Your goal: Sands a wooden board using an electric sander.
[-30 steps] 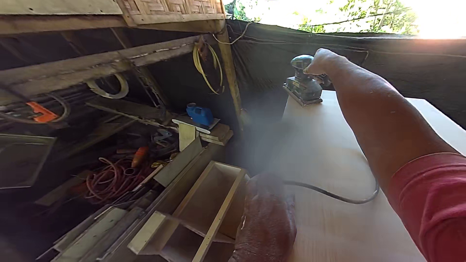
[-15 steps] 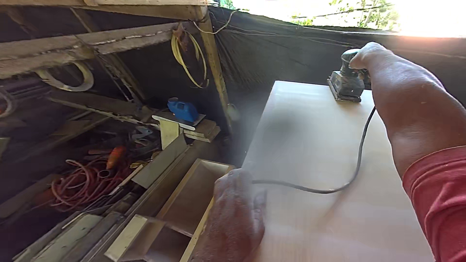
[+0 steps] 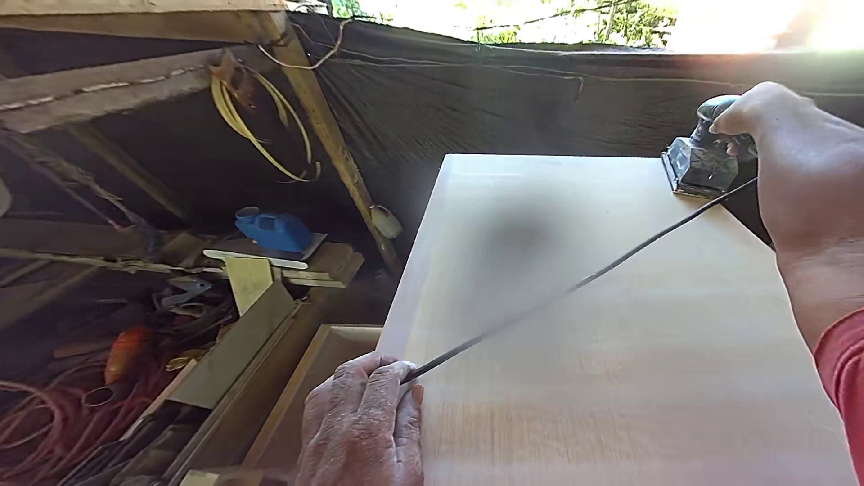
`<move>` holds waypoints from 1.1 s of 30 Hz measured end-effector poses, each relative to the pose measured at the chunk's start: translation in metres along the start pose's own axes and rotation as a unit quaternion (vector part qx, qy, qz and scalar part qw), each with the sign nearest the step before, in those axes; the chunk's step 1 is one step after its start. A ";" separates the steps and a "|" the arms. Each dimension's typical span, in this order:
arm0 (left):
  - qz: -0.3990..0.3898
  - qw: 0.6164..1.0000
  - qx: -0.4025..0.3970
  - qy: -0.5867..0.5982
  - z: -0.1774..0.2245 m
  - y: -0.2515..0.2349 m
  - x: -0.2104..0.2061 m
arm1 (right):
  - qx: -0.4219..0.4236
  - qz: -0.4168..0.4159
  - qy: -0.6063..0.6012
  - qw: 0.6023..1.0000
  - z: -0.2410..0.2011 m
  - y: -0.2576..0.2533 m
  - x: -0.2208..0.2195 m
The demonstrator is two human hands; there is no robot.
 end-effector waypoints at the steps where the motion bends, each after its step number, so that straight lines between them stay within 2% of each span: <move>1: 0.001 1.000 0.000 0.003 0.000 0.000 0.000 | 0.022 -0.010 0.007 1.000 -0.002 0.005 0.000; 7: 0.018 1.000 0.005 0.007 -0.003 0.000 0.002 | 0.143 -0.080 0.092 0.982 -0.063 0.038 -0.032; 12: 0.011 0.999 0.033 0.014 -0.008 0.000 0.004 | 0.260 -0.126 0.157 0.944 -0.136 0.087 -0.074; 18: -0.005 0.999 0.044 0.027 -0.012 0.000 0.008 | 0.349 -0.220 0.129 0.902 -0.209 0.168 -0.129; 23: -0.017 0.998 0.038 0.043 -0.014 0.002 0.008 | 0.429 -0.288 0.149 0.843 -0.231 0.250 -0.150; 27: -0.037 0.997 0.051 0.055 -0.011 0.004 0.012 | 0.475 -0.308 0.189 0.803 -0.236 0.302 -0.155; 29: -0.043 0.996 0.051 0.051 -0.010 0.005 0.011 | 0.469 -0.294 0.196 0.809 -0.250 0.307 -0.162; 33: -0.046 0.997 0.050 0.041 -0.012 0.005 0.012 | 0.405 -0.222 0.164 0.872 -0.293 0.277 -0.185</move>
Point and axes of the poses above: each hand's wrist, its own y-axis away from the middle knuckle, its own x-axis out of the back of the hand, z = x × y, the point moved 3 cm from there along -y, towards the middle knuckle, and after that the axes turned 15 degrees about -z, right-handed, at the moved point
